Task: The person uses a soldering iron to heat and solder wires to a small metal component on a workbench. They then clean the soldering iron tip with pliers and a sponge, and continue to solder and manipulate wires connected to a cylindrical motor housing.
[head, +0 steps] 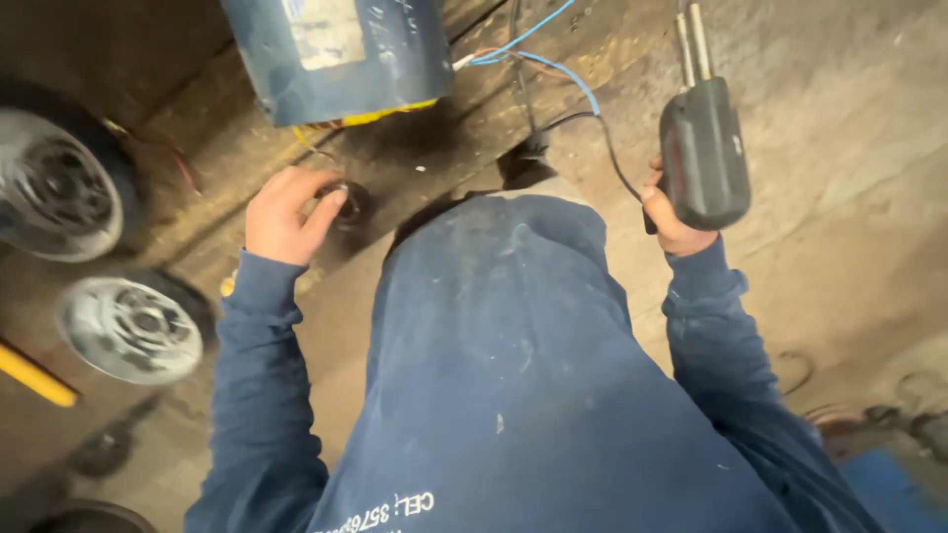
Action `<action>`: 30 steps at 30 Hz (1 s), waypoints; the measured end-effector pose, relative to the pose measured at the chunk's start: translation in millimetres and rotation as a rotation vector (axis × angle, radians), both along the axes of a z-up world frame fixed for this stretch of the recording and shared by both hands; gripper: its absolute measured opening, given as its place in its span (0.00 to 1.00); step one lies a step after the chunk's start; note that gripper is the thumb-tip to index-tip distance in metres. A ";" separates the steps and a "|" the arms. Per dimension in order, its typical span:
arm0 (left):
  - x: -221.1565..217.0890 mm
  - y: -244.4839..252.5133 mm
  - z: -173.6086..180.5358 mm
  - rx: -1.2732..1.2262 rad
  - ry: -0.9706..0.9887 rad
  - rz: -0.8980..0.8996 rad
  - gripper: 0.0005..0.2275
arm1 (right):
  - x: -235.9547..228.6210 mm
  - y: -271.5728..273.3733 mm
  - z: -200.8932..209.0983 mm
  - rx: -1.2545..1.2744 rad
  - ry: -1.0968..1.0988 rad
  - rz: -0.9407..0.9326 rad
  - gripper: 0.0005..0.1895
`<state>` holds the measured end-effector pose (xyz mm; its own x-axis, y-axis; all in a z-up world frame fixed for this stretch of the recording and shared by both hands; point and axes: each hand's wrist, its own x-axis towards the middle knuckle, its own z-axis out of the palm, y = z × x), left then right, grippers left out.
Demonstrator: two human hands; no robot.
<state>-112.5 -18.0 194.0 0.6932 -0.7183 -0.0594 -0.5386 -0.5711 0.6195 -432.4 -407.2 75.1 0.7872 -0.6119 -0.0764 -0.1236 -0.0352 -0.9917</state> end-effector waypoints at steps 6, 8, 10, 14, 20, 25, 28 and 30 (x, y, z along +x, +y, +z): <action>-69.5 -55.7 9.7 0.015 -0.029 0.040 0.08 | 57.8 -78.4 44.3 -0.557 0.051 0.201 0.21; -93.0 -65.3 7.1 0.008 -0.023 0.064 0.08 | 75.2 -96.6 50.2 -0.702 0.068 0.246 0.22; -109.8 -73.8 4.3 0.056 0.011 0.098 0.08 | 95.8 -114.9 52.8 -0.947 0.041 0.292 0.24; -141.1 -87.5 -1.2 0.074 0.018 0.165 0.09 | 127.3 -140.4 44.8 -1.075 -0.062 0.427 0.29; -167.8 -106.3 -6.0 0.124 0.060 0.262 0.09 | 160.7 -165.1 31.6 -1.070 -0.008 0.602 0.32; -176.1 -108.5 -15.1 0.128 0.057 0.264 0.11 | 173.4 -174.5 21.9 -0.952 0.021 0.683 0.33; -171.2 -116.5 -14.3 0.184 0.100 0.274 0.11 | 177.1 -180.1 17.7 -0.927 0.014 0.708 0.33; -167.2 -121.6 -18.8 0.179 0.076 0.253 0.12 | 178.7 -184.4 13.1 -0.911 0.001 0.728 0.33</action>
<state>-279.7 -139.6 175.2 0.8373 -0.4970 -0.2277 -0.3217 -0.7847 0.5298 -253.7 -591.6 88.2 0.9752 0.1555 0.1575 0.2180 -0.7972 -0.5630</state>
